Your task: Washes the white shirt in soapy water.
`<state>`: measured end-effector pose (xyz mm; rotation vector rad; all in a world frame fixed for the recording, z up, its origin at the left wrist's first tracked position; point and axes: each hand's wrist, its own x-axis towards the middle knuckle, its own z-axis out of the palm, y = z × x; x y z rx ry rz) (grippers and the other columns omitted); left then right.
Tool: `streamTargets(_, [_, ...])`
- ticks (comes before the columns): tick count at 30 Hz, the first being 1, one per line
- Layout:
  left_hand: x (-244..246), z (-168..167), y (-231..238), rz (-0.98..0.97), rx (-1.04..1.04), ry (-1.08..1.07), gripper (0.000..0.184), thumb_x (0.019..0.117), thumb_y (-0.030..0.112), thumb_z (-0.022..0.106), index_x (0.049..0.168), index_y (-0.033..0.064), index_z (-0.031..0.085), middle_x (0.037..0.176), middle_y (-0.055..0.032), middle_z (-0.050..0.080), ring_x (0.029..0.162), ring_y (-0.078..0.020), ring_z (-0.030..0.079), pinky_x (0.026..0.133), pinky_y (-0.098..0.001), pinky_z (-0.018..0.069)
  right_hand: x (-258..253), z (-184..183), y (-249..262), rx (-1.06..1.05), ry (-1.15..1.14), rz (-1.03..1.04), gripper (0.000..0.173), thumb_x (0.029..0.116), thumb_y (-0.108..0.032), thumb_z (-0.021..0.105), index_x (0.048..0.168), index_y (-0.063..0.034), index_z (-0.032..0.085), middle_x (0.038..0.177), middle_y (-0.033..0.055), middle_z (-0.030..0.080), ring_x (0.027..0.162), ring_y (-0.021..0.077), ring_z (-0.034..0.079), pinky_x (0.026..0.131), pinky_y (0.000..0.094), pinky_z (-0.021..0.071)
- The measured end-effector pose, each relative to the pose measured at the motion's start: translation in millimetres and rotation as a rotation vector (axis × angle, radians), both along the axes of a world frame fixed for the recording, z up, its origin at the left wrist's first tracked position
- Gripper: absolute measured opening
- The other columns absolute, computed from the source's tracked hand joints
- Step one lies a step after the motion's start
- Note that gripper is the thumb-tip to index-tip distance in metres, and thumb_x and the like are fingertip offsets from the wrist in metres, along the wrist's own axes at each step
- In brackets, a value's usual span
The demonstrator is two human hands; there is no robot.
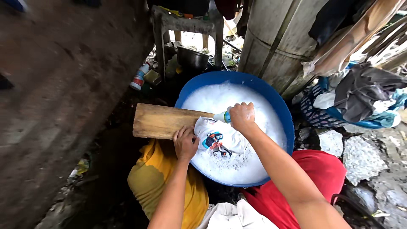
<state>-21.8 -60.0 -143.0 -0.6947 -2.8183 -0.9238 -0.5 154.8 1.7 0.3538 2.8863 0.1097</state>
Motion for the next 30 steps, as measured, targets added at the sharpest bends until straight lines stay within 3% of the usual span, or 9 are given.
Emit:
streamTargets(6, [1, -1, 1, -0.003, 0.015, 0.055, 0.019, 0.0927, 0.020, 0.069, 0.089, 0.0026, 0.077, 0.132, -0.0121, 0.068, 0.139, -0.0373, 0.050, 0.119, -0.0624, 0.0241, 4, -13, 15, -0.054, 0.008, -0.049, 0.031, 0.0870, -0.002, 0.071, 0.118, -0.0016, 0.072, 0.121, 0.0256, 0.068, 0.120, 0.0462, 0.059, 0.094, 0.0646, 0.0437])
streamTargets(9, [2, -1, 1, -0.022, 0.003, 0.087, 0.020, 0.0924, 0.019, 0.068, 0.090, 0.0009, 0.077, 0.132, -0.0147, 0.068, 0.137, -0.0399, 0.051, 0.118, -0.0634, 0.0257, 12, -36, 31, -0.212, 0.025, -0.133, 0.039, 0.0847, -0.009, 0.076, 0.123, -0.0013, 0.070, 0.125, 0.0272, 0.066, 0.123, 0.0485, 0.057, 0.096, 0.0686, 0.0420])
streamTargets(11, [4, 2, 1, -0.026, -0.016, 0.103, 0.021, 0.0922, 0.018, 0.067, 0.091, -0.0001, 0.077, 0.132, -0.0161, 0.068, 0.136, -0.0413, 0.052, 0.117, -0.0642, 0.0260, 22, -60, 44, -0.430, 0.034, -0.257, 0.046, 0.0853, -0.020, 0.080, 0.124, 0.0024, 0.068, 0.130, 0.0285, 0.063, 0.126, 0.0491, 0.055, 0.100, 0.0713, 0.0405])
streamTargets(13, [6, 4, 3, -0.034, -0.025, 0.116, 0.022, 0.0915, 0.018, 0.066, 0.090, -0.0013, 0.076, 0.132, -0.0184, 0.068, 0.137, -0.0438, 0.051, 0.117, -0.0655, 0.0251, 31, -93, 55, -0.762, 0.151, -0.409, 0.058, 0.0820, -0.025, 0.085, 0.130, 0.0008, 0.065, 0.126, 0.0274, 0.066, 0.121, 0.0454, 0.061, 0.100, 0.0685, 0.0457])
streamTargets(16, [9, 8, 5, -0.041, -0.024, 0.111, 0.024, 0.0919, 0.018, 0.066, 0.090, -0.0034, 0.076, 0.132, -0.0207, 0.067, 0.138, -0.0463, 0.049, 0.118, -0.0668, 0.0228, 36, -114, 58, -1.421, 0.505, -0.632, 0.064, 0.0822, -0.006, 0.084, 0.139, 0.0005, 0.055, 0.125, 0.0249, 0.065, 0.110, 0.0348, 0.066, 0.096, 0.0534, 0.0542])
streamTargets(19, [10, 8, 6, -0.038, -0.028, 0.105, 0.026, 0.0928, 0.019, 0.066, 0.091, -0.0042, 0.076, 0.133, -0.0209, 0.066, 0.139, -0.0468, 0.047, 0.118, -0.0667, 0.0206, 30, -77, 80, -1.727, 0.737, -0.758, 0.064, 0.0875, 0.004, 0.073, 0.145, -0.0022, 0.046, 0.126, 0.0223, 0.063, 0.105, 0.0297, 0.066, 0.090, 0.0470, 0.0570])
streamTargets(23, [9, 4, 5, -0.049, -0.044, 0.129, 0.032, 0.0936, 0.024, 0.064, 0.092, -0.0059, 0.075, 0.133, -0.0228, 0.065, 0.138, -0.0490, 0.047, 0.117, -0.0679, 0.0208, 37, -3, 139, -1.805, 1.086, -0.723, 0.064, 0.0961, -0.008, 0.067, 0.152, -0.0066, 0.035, 0.125, 0.0181, 0.061, 0.103, 0.0239, 0.065, 0.088, 0.0415, 0.0572])
streamTargets(26, [11, 5, 5, -0.056, -0.045, 0.109, 0.034, 0.0942, 0.024, 0.063, 0.094, -0.0079, 0.075, 0.134, -0.0269, 0.064, 0.139, -0.0513, 0.045, 0.117, -0.0690, 0.0199, 70, 42, 192, -1.722, 1.306, -0.648, 0.054, 0.1001, -0.014, 0.063, 0.148, -0.0054, 0.040, 0.118, 0.0151, 0.064, 0.099, 0.0211, 0.067, 0.086, 0.0396, 0.0585])
streamTargets(30, [16, 16, 8, -0.074, -0.063, 0.071, 0.033, 0.0946, 0.021, 0.063, 0.094, -0.0099, 0.074, 0.136, -0.0305, 0.061, 0.139, -0.0546, 0.042, 0.118, -0.0691, 0.0179, 146, 50, 264, -1.406, 1.443, -0.581, 0.050, 0.0887, -0.003, 0.068, 0.135, 0.0010, 0.048, 0.109, 0.0129, 0.066, 0.094, 0.0193, 0.069, 0.083, 0.0385, 0.0604])
